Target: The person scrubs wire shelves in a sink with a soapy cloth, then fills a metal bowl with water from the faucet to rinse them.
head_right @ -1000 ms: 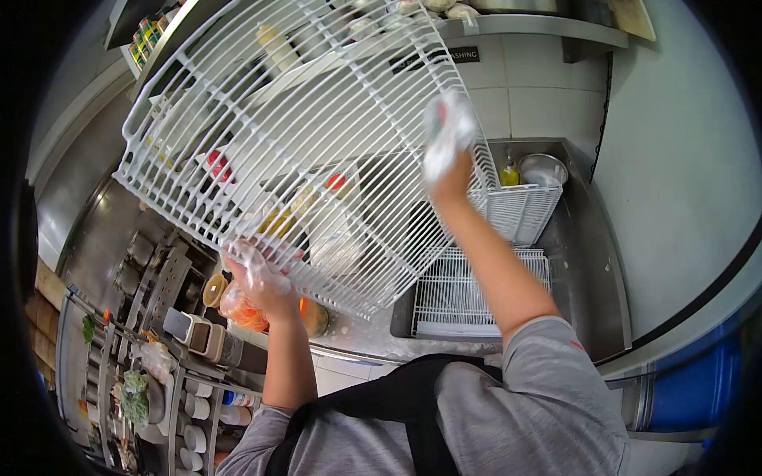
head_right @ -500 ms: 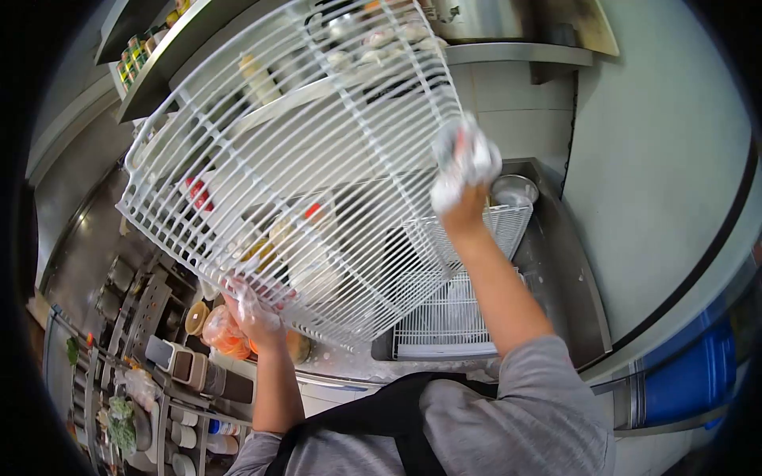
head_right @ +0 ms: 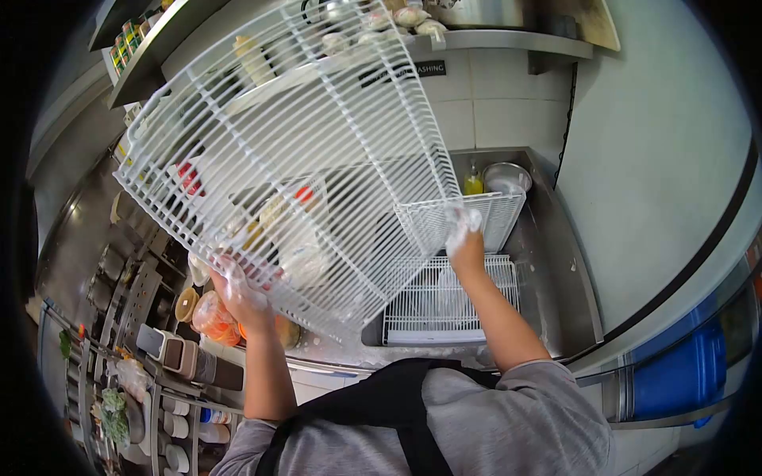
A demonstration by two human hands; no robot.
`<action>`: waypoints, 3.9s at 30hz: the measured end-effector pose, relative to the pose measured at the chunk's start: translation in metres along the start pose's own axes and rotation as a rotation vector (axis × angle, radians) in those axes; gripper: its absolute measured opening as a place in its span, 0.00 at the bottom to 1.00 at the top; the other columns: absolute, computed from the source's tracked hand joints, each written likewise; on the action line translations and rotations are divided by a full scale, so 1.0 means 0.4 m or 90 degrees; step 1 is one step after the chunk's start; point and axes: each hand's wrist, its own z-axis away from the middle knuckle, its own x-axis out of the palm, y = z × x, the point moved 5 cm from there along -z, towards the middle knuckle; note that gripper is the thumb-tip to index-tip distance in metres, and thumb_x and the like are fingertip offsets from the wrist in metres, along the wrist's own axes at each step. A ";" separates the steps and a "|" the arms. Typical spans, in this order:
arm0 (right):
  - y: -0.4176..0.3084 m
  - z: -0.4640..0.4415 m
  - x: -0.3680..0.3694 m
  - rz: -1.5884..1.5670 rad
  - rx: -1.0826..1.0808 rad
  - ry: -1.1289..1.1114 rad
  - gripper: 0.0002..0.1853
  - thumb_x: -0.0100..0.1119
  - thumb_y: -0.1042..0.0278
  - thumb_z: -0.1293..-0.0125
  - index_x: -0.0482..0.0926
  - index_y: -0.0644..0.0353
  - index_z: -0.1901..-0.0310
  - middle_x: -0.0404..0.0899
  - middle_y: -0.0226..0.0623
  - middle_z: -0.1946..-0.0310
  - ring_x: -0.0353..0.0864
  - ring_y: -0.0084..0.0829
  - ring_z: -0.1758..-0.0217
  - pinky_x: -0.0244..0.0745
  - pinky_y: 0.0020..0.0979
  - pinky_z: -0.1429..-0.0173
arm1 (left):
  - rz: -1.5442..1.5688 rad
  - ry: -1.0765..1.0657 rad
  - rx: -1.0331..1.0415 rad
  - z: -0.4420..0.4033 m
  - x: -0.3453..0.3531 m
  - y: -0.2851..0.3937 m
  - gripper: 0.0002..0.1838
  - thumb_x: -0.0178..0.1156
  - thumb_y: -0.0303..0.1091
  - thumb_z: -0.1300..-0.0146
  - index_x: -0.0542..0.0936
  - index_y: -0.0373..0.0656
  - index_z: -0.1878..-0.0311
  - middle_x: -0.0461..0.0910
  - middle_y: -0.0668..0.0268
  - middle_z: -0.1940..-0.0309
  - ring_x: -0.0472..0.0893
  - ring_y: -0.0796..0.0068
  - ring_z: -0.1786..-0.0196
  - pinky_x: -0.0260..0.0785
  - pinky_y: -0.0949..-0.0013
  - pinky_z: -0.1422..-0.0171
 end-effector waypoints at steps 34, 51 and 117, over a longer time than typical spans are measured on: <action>-0.024 0.292 -0.152 0.276 -0.368 -0.506 0.28 0.65 0.61 0.53 0.75 0.40 0.45 0.74 0.28 0.64 0.72 0.32 0.60 0.71 0.35 0.63 | 0.225 -0.328 -0.792 0.096 0.028 -0.802 0.28 0.51 0.42 0.40 0.59 0.45 0.38 0.59 0.51 0.38 0.66 0.47 0.39 0.63 0.41 0.39; -0.045 0.424 0.296 -0.269 -0.153 -0.602 0.15 0.50 0.74 0.38 0.72 0.61 0.49 0.72 0.46 0.53 0.73 0.43 0.48 0.69 0.40 0.43 | 0.203 -0.208 -0.769 0.233 -0.062 -0.782 0.35 0.51 0.43 0.36 0.47 0.57 0.29 0.53 0.56 0.32 0.69 0.48 0.41 0.66 0.47 0.40; 0.061 0.462 0.335 -0.447 -0.083 -0.715 0.07 0.53 0.69 0.38 0.80 0.54 0.62 0.79 0.39 0.69 0.78 0.34 0.67 0.74 0.35 0.60 | 0.228 -0.109 -0.769 0.237 -0.030 -0.829 0.26 0.41 0.41 0.31 0.52 0.56 0.31 0.58 0.59 0.34 0.64 0.53 0.36 0.60 0.51 0.35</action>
